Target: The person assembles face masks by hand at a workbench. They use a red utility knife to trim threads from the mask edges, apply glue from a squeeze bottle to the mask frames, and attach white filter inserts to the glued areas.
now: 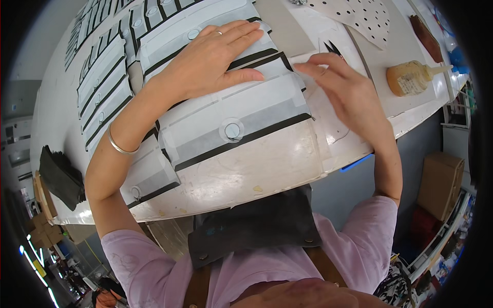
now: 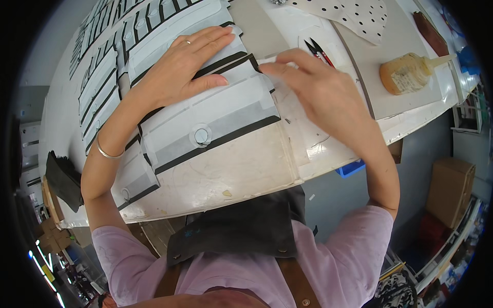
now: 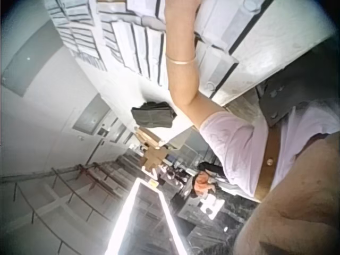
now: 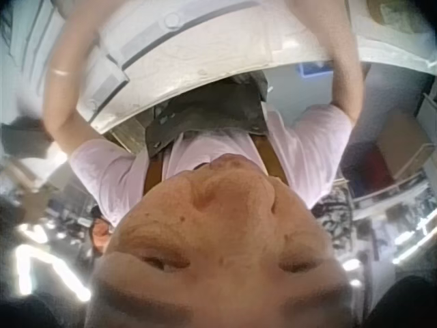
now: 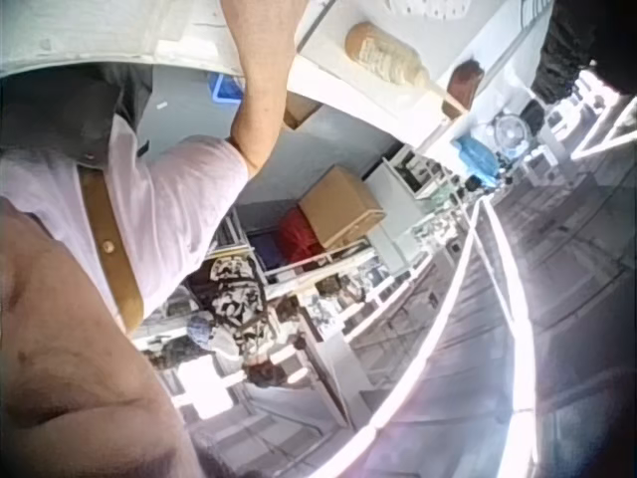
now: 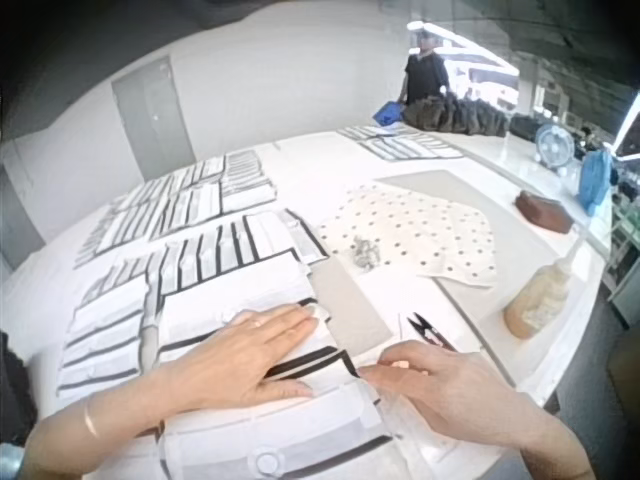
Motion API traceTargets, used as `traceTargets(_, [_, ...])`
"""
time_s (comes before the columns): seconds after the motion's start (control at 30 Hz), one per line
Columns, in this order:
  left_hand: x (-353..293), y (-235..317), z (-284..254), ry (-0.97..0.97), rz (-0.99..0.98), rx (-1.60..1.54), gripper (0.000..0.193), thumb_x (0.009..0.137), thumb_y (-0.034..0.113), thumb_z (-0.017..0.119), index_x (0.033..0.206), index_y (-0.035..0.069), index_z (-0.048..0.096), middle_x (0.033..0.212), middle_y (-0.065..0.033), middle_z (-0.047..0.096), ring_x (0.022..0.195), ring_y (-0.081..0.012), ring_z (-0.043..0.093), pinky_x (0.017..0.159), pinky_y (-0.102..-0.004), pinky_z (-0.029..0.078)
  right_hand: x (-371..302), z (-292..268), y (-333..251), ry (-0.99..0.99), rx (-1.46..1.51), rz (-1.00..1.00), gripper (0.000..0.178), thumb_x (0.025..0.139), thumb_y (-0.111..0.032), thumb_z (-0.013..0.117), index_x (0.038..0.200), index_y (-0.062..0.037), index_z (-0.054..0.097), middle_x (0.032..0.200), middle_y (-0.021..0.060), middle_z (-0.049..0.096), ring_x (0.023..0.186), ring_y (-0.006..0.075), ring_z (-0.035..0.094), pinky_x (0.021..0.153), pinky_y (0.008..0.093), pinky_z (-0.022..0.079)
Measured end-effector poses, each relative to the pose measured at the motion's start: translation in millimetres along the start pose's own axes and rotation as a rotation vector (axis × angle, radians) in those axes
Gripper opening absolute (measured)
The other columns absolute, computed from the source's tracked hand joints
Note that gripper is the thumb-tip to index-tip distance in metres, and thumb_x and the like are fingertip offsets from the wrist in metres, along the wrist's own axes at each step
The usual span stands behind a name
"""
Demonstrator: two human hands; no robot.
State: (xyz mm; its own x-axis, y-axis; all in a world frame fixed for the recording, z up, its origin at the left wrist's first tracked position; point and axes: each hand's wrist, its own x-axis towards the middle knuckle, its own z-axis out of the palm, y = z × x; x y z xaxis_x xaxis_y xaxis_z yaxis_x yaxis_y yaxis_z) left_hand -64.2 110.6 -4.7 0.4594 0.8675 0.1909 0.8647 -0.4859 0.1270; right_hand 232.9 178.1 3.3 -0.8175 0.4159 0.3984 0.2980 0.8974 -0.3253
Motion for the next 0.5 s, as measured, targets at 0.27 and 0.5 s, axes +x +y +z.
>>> traceTargets(0.27, [0.9, -12.2, -4.2, -0.048, 0.037, -0.031, 0.073, 0.098, 0.05, 0.061, 0.152, 0.003, 0.046, 0.16, -0.015, 0.043, 0.148, -0.033, 0.038, 0.115, -0.0459, 0.034, -0.7, 13.8, -34.2, -0.084, -0.231, -0.269, 0.043, 0.08, -0.008, 0.066, 0.123, -0.0091, 0.069, 0.127, 0.0012, 0.067, 0.098, 0.0162, 0.064, 0.074, 0.0245, 0.058])
traceTargets(0.5, [4.0, -19.2, -3.7, -0.024, 0.053, -0.087, 0.066, 0.097, 0.046, 0.064, 0.148, 0.007, 0.05, 0.16, -0.0123, 0.043, 0.149, -0.0321, 0.037, 0.115, -0.0478, 0.032, -11.7, -10.6, -29.7, 0.133, -0.104, -0.066, 0.04, 0.081, 0.003, 0.066, 0.12, -0.0073, 0.072, 0.12, 0.0055, 0.071, 0.088, 0.0212, 0.065, 0.07, 0.031, 0.055])
